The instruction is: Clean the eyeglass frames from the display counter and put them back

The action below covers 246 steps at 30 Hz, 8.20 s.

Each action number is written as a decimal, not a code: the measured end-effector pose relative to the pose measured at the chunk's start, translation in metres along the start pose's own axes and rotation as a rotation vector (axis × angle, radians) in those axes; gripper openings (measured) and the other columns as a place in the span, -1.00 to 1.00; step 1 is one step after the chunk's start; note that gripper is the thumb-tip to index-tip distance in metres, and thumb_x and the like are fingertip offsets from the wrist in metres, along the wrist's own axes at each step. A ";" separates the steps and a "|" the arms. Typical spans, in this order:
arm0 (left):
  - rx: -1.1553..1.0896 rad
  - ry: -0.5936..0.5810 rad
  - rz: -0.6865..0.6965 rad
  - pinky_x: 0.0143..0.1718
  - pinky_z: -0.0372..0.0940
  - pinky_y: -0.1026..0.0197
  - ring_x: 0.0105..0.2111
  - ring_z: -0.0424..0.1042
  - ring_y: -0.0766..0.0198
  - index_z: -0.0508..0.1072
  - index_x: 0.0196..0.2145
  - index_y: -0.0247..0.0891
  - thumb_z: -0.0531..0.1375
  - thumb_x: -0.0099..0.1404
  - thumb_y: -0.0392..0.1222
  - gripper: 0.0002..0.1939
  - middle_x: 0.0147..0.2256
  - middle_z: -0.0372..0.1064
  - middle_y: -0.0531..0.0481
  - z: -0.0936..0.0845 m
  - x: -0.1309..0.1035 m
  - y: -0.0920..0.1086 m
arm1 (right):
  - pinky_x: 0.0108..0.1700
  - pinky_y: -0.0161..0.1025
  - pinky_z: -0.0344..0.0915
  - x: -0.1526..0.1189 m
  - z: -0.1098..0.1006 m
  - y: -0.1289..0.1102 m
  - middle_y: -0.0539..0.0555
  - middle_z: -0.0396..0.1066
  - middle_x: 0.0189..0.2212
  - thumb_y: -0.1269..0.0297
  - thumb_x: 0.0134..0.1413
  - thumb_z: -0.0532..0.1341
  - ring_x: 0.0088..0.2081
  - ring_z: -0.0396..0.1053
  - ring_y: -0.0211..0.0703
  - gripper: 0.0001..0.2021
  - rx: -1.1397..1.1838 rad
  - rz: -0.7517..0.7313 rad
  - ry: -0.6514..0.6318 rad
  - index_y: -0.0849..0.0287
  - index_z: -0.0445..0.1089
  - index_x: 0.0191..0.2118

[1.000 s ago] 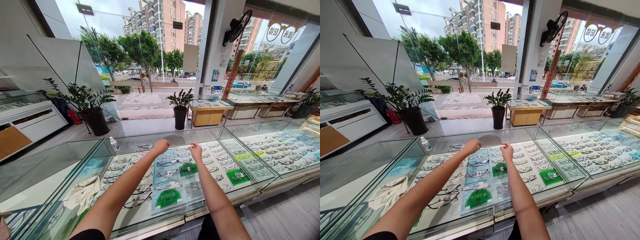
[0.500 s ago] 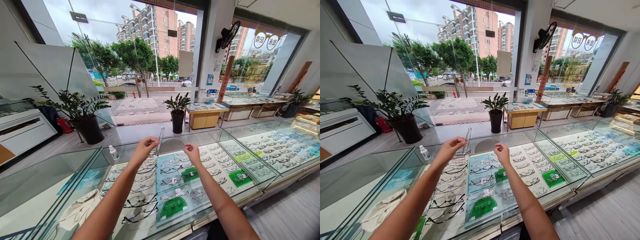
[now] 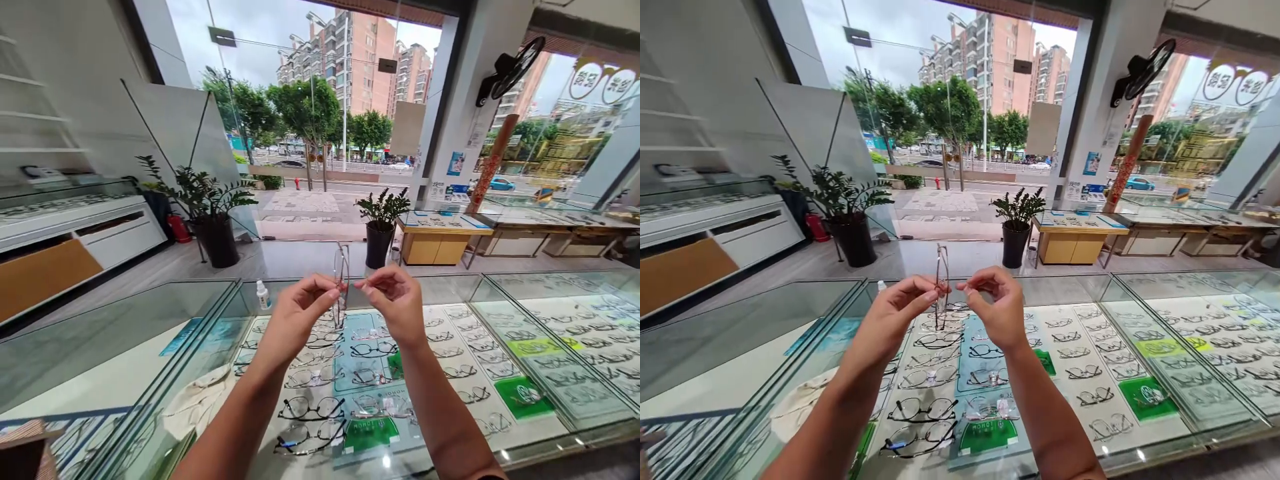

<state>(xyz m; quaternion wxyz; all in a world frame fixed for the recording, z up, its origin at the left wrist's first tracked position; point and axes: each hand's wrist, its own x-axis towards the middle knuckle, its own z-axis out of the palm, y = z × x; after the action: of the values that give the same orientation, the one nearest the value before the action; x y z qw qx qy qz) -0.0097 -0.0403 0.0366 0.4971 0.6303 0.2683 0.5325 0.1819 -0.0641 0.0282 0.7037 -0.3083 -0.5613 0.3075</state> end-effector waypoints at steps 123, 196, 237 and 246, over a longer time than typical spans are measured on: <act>-0.144 -0.212 -0.145 -0.10 0.29 0.17 -0.22 0.42 0.24 0.56 -0.33 -0.25 0.44 0.29 -0.05 -0.77 -0.27 0.48 -0.02 -0.002 0.007 -0.006 | -0.11 -0.08 0.39 0.002 -0.020 -0.009 0.01 0.57 -0.26 0.35 0.19 0.42 -0.23 0.46 -0.12 -0.67 -0.062 -0.010 -0.370 0.03 0.20 -0.33; 0.428 -0.284 0.190 0.02 0.34 0.13 -0.08 0.51 0.16 0.59 -0.27 -0.19 0.29 0.45 -0.12 -0.86 -0.11 0.55 -0.08 -0.003 -0.003 0.012 | -0.15 -0.10 0.20 -0.005 -0.020 -0.020 -0.04 0.40 -0.35 0.48 0.21 0.26 -0.29 0.32 -0.11 -0.77 -0.493 -0.076 -0.423 0.03 0.20 -0.32; 0.397 -0.236 0.188 0.03 0.33 0.11 -0.07 0.50 0.17 0.57 -0.27 -0.18 0.29 0.45 -0.11 -0.86 -0.09 0.53 -0.07 -0.006 -0.004 0.014 | -0.13 -0.09 0.27 0.000 -0.022 -0.014 -0.04 0.42 -0.33 0.32 0.22 0.37 -0.27 0.36 -0.14 -0.71 -0.206 0.024 -0.419 0.04 0.19 -0.32; 0.402 -0.209 0.167 0.11 0.30 0.07 -0.04 0.49 0.14 0.56 -0.27 -0.18 0.30 0.45 -0.06 -0.83 -0.05 0.52 -0.09 -0.009 -0.003 0.013 | -0.14 -0.11 0.25 0.003 -0.026 -0.012 -0.04 0.42 -0.34 0.38 0.20 0.37 -0.27 0.32 -0.14 -0.68 -0.143 0.042 -0.419 0.04 0.16 -0.35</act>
<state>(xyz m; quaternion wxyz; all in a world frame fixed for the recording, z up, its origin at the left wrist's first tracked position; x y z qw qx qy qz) -0.0220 -0.0448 0.0468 0.3410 0.7882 0.2631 0.4397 0.2086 -0.0718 0.0345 0.5417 -0.2985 -0.7089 0.3391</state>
